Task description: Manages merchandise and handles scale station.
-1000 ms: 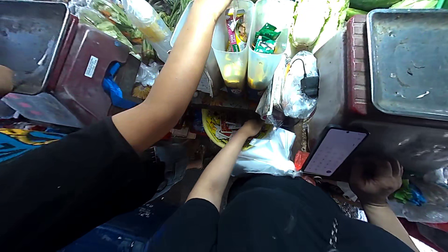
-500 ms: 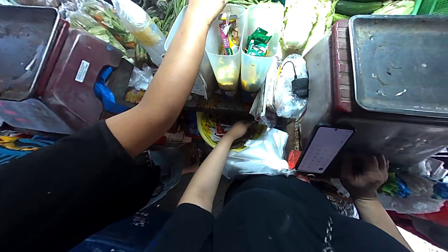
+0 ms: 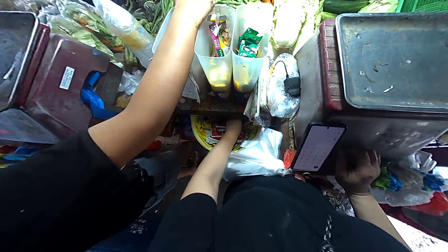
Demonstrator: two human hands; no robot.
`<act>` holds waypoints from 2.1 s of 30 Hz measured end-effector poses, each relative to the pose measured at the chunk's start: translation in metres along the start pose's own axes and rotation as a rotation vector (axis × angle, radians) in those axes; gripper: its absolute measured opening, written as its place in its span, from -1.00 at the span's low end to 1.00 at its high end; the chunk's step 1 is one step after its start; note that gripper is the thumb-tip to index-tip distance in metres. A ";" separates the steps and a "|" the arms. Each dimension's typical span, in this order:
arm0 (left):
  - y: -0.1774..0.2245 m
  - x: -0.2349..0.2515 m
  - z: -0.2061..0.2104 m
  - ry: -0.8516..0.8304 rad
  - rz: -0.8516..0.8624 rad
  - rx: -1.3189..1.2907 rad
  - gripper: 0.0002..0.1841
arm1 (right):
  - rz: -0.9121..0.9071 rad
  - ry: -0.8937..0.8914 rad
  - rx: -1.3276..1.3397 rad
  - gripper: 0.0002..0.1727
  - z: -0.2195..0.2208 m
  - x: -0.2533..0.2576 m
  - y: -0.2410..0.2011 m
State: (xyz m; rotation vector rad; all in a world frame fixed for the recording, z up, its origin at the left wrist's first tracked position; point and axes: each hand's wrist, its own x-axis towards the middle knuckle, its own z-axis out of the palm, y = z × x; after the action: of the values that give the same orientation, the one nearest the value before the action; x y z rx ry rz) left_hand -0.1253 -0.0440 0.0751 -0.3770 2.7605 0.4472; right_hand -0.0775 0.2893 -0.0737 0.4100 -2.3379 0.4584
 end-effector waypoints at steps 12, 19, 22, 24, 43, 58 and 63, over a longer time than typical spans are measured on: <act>-0.112 0.103 0.211 -0.021 0.193 -0.421 -0.62 | -0.002 0.006 0.009 -0.63 0.000 0.001 -0.001; -0.107 0.103 0.203 -0.100 0.186 -0.443 -0.50 | -0.008 0.003 0.011 -0.62 -0.001 0.002 -0.002; -0.105 0.106 0.203 -0.045 0.115 -0.429 -0.57 | -0.017 0.005 0.020 -0.61 -0.002 0.003 -0.003; -0.101 0.110 0.208 -0.017 0.053 -0.430 -0.60 | -0.019 0.006 0.016 -0.61 -0.002 0.003 -0.003; -0.094 0.113 0.211 -0.134 0.037 -0.515 -0.53 | -0.003 0.001 0.022 -0.61 -0.002 0.002 -0.003; -0.089 0.104 0.208 -0.093 -0.015 -0.591 -0.46 | -0.009 -0.002 0.022 -0.62 -0.003 0.003 -0.005; -0.092 0.109 0.214 -0.032 0.007 -0.655 -0.61 | -0.006 -0.006 0.005 -0.61 -0.003 0.003 -0.006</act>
State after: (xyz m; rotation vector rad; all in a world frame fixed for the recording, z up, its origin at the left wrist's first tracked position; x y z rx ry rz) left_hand -0.1403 -0.0765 -0.1799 -0.4970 2.5145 1.3455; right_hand -0.0754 0.2853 -0.0683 0.4212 -2.3407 0.4612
